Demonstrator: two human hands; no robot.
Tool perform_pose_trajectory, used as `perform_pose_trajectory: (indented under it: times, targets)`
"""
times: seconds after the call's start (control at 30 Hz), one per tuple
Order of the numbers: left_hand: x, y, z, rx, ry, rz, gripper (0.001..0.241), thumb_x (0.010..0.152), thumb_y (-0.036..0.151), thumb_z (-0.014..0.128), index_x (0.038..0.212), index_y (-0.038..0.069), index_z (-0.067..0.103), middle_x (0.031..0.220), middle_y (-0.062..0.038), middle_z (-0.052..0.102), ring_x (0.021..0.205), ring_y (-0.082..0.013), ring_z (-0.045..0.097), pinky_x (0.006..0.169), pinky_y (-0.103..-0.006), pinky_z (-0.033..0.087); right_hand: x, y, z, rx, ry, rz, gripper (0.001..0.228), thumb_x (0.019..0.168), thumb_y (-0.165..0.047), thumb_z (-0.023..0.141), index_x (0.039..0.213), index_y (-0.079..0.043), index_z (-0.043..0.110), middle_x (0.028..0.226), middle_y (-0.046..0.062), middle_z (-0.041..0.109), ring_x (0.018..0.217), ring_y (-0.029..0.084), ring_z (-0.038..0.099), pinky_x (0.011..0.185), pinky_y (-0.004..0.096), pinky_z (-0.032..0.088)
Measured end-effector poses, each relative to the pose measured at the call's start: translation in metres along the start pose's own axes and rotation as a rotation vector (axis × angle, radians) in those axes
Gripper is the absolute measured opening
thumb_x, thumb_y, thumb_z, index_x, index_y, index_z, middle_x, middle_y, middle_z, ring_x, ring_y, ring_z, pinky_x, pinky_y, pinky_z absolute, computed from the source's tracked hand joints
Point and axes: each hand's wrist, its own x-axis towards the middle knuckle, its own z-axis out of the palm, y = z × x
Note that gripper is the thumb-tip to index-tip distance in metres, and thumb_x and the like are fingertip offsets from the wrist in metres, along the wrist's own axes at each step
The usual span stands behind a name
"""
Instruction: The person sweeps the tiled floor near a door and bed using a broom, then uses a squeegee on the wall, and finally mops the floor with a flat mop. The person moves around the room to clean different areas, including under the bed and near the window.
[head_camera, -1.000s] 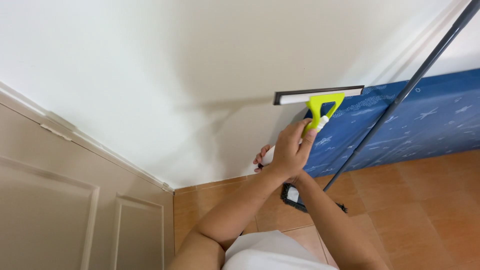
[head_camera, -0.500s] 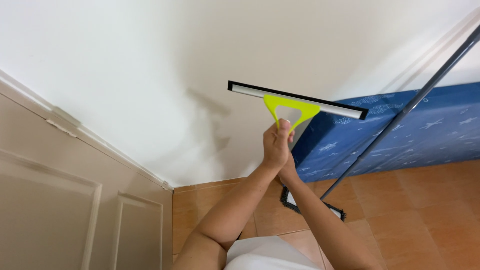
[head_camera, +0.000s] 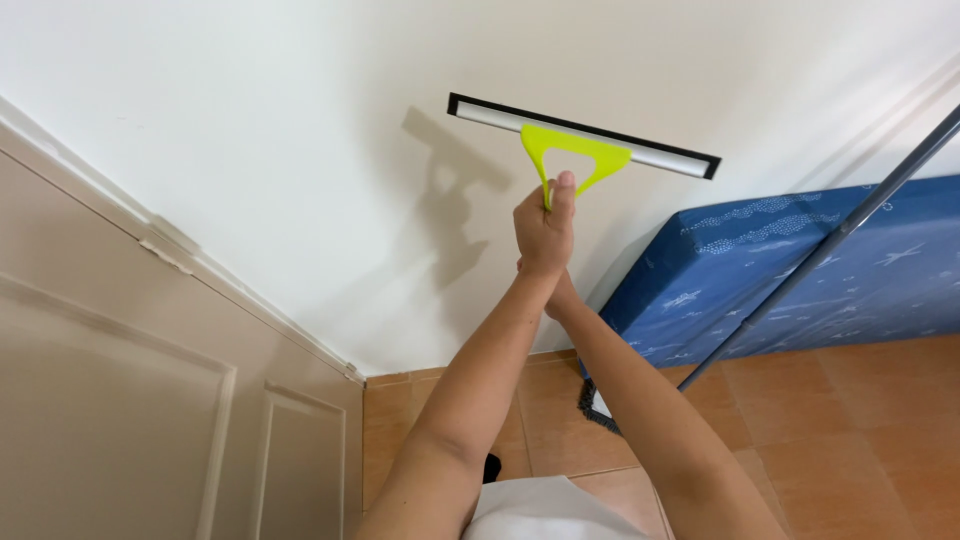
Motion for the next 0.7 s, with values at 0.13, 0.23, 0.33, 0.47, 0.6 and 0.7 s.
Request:
perform_pose_trajectory:
  times: [0.13, 0.23, 0.33, 0.47, 0.6, 0.7]
  targets:
    - [0.009, 0.003, 0.002, -0.05, 0.078, -0.071, 0.065, 0.1, 0.064, 0.048, 0.062, 0.011, 0.048, 0.055, 0.001, 0.048, 0.055, -0.0121, 0.047, 0.054, -0.0289, 0.039, 0.004, -0.007, -0.003, -0.046, 0.023, 0.026, 0.019, 0.091, -0.015, 0.067, 0.102, -0.009, 0.053, 0.093, 0.001, 0.053, 0.085, 0.013, 0.05, 0.072, 0.033, 0.047]
    - [0.003, 0.0, 0.004, -0.087, 0.063, -0.09, 0.064, 0.1, 0.063, 0.048, 0.063, 0.01, 0.05, 0.057, 0.001, 0.05, 0.057, -0.0124, 0.048, 0.055, -0.0294, 0.04, -0.003, -0.018, -0.001, -0.115, 0.058, 0.129, 0.022, 0.09, -0.018, 0.065, 0.108, -0.011, 0.055, 0.097, 0.0, 0.056, 0.088, 0.012, 0.05, 0.073, 0.033, 0.047]
    - [-0.001, -0.007, 0.006, -0.044, 0.066, -0.086, 0.065, 0.102, 0.061, 0.046, 0.061, 0.01, 0.048, 0.055, 0.0, 0.048, 0.055, -0.0122, 0.048, 0.054, -0.0295, 0.039, -0.004, -0.012, -0.004, -0.065, 0.084, 0.156, 0.026, 0.089, -0.017, 0.066, 0.111, -0.012, 0.055, 0.099, 0.0, 0.056, 0.089, 0.012, 0.05, 0.074, 0.033, 0.047]
    - [0.003, -0.006, 0.007, -0.021, 0.074, -0.082, 0.065, 0.102, 0.06, 0.043, 0.061, 0.01, 0.049, 0.054, 0.0, 0.049, 0.053, -0.013, 0.047, 0.052, -0.0303, 0.039, -0.005, -0.004, -0.005, 0.015, 0.109, 0.195, 0.032, 0.087, -0.016, 0.067, 0.116, -0.013, 0.053, 0.101, 0.0, 0.055, 0.09, 0.012, 0.049, 0.074, 0.033, 0.047]
    - [0.007, -0.011, 0.009, 0.048, 0.051, -0.089, 0.067, 0.101, 0.065, 0.041, 0.06, 0.013, 0.049, 0.051, 0.001, 0.049, 0.05, -0.0127, 0.049, 0.051, -0.0299, 0.04, -0.004, -0.008, -0.002, 0.0, 0.101, 0.223, 0.032, 0.087, -0.014, 0.07, 0.113, -0.009, 0.053, 0.1, 0.002, 0.055, 0.091, 0.014, 0.052, 0.076, 0.034, 0.05]
    - [0.003, -0.025, 0.017, 0.132, 0.001, -0.014, 0.067, 0.1, 0.07, 0.04, 0.061, 0.016, 0.05, 0.051, 0.003, 0.049, 0.048, -0.0123, 0.049, 0.048, -0.0307, 0.039, -0.008, 0.009, -0.012, -0.219, 0.041, 0.112, 0.022, 0.093, -0.011, 0.069, 0.106, -0.004, 0.053, 0.097, 0.005, 0.055, 0.089, 0.017, 0.051, 0.076, 0.036, 0.05]
